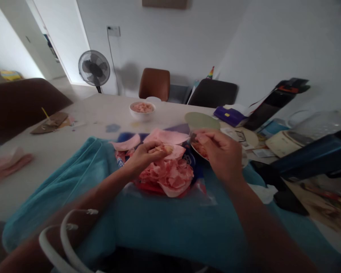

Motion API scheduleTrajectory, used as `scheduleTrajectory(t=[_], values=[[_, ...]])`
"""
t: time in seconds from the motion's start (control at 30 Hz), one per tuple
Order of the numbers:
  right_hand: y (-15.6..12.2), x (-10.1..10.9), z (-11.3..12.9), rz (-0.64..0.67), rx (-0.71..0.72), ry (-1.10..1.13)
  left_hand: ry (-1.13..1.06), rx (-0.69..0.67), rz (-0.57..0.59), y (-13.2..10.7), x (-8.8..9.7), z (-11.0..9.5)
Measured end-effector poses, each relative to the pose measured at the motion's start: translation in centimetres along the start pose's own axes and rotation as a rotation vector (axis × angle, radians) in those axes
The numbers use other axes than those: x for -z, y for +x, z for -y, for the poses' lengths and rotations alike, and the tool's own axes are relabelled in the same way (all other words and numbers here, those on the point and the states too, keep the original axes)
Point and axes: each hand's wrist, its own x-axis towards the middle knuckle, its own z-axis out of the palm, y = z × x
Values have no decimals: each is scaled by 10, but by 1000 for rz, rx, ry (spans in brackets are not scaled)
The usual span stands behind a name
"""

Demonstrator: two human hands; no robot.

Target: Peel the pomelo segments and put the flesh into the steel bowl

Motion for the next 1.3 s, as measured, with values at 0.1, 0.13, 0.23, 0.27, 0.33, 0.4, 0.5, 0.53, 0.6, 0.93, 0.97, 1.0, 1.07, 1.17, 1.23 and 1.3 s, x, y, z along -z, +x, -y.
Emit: scheduleTrajectory(t=[0.1,0.13,0.23,0.27,0.33,0.4,0.5,0.53,0.6,0.93,0.97,1.0,1.07,1.17,1.23,1.3], values=[[-5,-5,16,31,37,18,115,-85,-48,4,3,6],[-6,-4,18,13,73,-1,155,-121,-68,5,4,9],[-3,5,13,-143,174,-57,264,-196,-101,9,6,15],[1,10,7,-221,189,-73,294,-210,-105,9,6,16],[10,19,-12,-360,183,-136,356,-244,-121,8,4,15],[20,26,-32,-208,103,-378,412,-286,-143,6,2,13],[26,27,-45,-14,0,-572,455,-321,-138,6,0,12],[24,24,-42,-19,19,-553,458,-322,-127,6,0,12],[16,15,-28,-18,87,-420,460,-322,-119,7,0,14],[-14,-36,22,534,200,-145,615,-384,-183,8,6,21],[-13,-37,23,537,189,-193,642,-395,-197,7,6,21],[-12,-39,24,541,173,-233,670,-406,-212,7,6,21],[-9,-41,26,546,140,-287,711,-430,-235,6,5,21],[-7,-44,31,569,102,-300,737,-443,-263,5,3,20],[-7,-46,32,601,87,-267,741,-438,-287,5,2,20],[-8,-47,32,613,78,-240,733,-432,-313,6,1,20]])
